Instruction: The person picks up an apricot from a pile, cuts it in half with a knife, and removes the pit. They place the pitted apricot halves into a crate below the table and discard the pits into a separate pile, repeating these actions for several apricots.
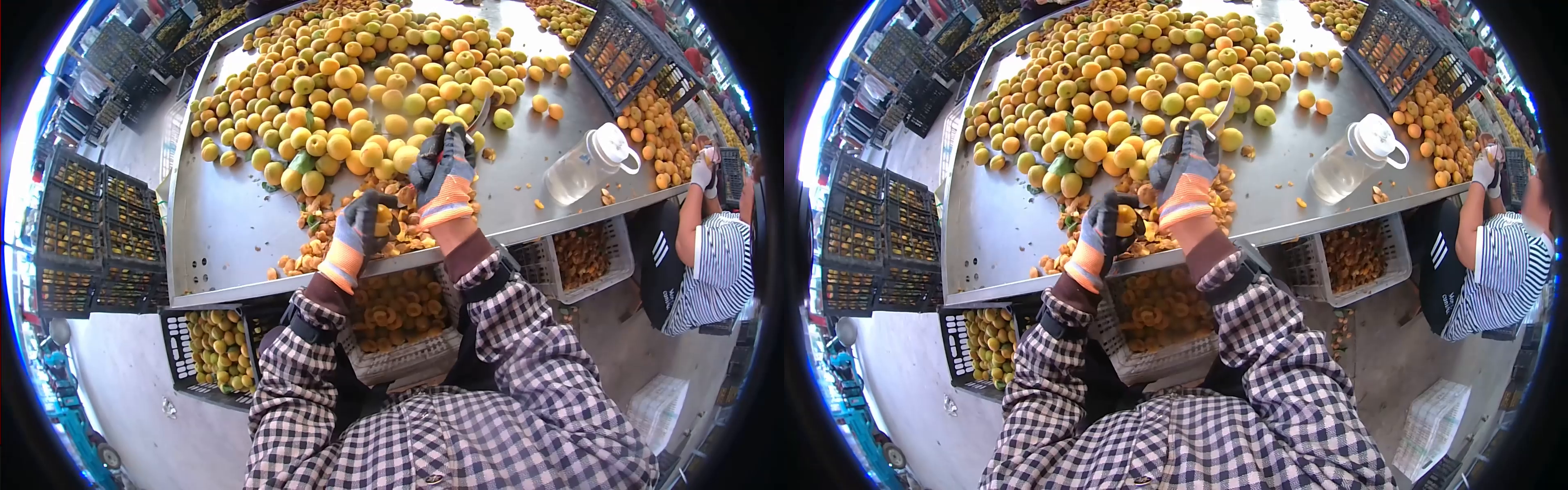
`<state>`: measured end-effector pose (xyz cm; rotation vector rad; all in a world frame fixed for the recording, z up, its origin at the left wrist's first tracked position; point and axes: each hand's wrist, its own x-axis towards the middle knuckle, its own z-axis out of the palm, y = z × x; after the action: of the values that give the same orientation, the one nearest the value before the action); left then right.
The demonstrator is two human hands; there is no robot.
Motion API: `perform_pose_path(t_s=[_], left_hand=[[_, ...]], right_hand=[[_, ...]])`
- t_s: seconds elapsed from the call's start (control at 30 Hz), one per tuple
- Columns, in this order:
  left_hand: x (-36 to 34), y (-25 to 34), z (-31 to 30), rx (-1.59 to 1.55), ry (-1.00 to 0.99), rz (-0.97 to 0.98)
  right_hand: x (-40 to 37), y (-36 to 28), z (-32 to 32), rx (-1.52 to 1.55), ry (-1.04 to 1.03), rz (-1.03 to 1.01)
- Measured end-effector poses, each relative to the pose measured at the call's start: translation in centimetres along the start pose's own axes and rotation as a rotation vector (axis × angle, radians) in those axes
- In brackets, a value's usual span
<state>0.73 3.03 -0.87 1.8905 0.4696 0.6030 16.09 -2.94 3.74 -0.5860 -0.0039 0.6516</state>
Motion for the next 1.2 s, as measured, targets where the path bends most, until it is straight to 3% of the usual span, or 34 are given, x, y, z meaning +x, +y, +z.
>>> perform_pose_path(t_s=[0.03,0.07,0.2,0.27,0.3,0.33,0.37,0.4,0.47,0.5,0.53,0.63,0.7,0.8,0.87,0.9,0.93,1.0,1.07,1.13,1.2], left_hand=[[0.0,2.0,-0.7,-0.288,-0.045,-0.243],[0.1,3.6,-1.3,-0.579,-0.088,-0.485],[0.4,2.7,-1.8,-0.55,-0.09,-0.445],[0.7,2.0,-1.3,0.236,0.074,0.312],[0.5,2.6,-1.3,0.238,0.079,0.313],[0.1,3.4,-1.4,-0.134,0.134,-0.017],[0.0,4.4,-1.6,-0.505,0.186,-0.345],[0.2,3.1,-1.8,-0.502,0.196,-0.341],[0.8,-0.4,-1.8,-0.206,0.297,-0.004],[0.5,1.7,-1.9,-0.381,0.28,-0.19],[0.5,1.3,-1.6,-0.382,0.283,-0.188],[0.5,1.1,-0.9,-0.159,0.364,0.004],[0.2,0.1,-0.9,-0.051,0.366,0.031],[0.2,-0.3,-1.4,0.082,0.394,0.049],[-0.5,0.7,-2.3,-0.187,0.247,-0.266],[-1.2,1.7,-3.1,-0.185,0.069,-0.273],[-1.6,4.7,-4.6,-0.499,-0.255,-0.516],[-1.6,7.1,-4.9,-0.266,-0.561,-0.255],[-2.1,5.8,-4.7,-0.318,-0.545,-0.251],[-1.9,5.3,-5.4,-0.289,-0.532,-0.208],[-1.5,4.4,-6.1,-0.138,-0.331,-0.413]], right_hand=[[0.0,-0.2,-0.3,-0.086,-0.09,-0.124],[0.1,-0.3,-0.4,-0.083,-0.092,-0.124],[0.4,0.4,-0.4,-0.62,-0.227,-0.38],[0.5,1.1,-0.5,-0.815,-0.288,-0.523],[0.5,1.1,-0.8,-0.925,-0.338,-0.451],[0.4,1.2,-1.0,-1.034,-0.39,-0.379],[-0.9,0.9,-0.4,-0.894,-0.437,-0.188],[-1.0,1.1,-0.5,-1.058,-0.483,-0.167],[-1.7,1.3,-0.6,-1.247,-0.588,-0.032],[-0.5,3.2,-2.6,-1.424,-0.624,-0.058],[0.1,4.8,-3.9,-1.327,-0.685,-0.086],[-2.4,3.0,-0.7,-1.478,-0.613,-0.096],[-3.0,2.6,-0.1,-1.647,-0.58,-0.297],[-3.3,2.0,0.1,-1.683,-0.534,-0.374],[-2.0,1.2,0.0,-1.716,-0.439,-0.384],[-1.2,0.3,-0.3,-1.79,-0.483,-0.348],[-0.4,-0.7,-0.7,-1.862,-0.526,-0.308],[0.4,-1.4,-1.4,-2.009,-0.515,-0.294],[0.6,-2.1,-1.7,-2.103,-0.668,-0.346],[1.0,-1.6,-2.0,-2.077,-0.661,-0.306],[1.3,-1.3,-1.8,-1.921,-0.573,-0.252]])
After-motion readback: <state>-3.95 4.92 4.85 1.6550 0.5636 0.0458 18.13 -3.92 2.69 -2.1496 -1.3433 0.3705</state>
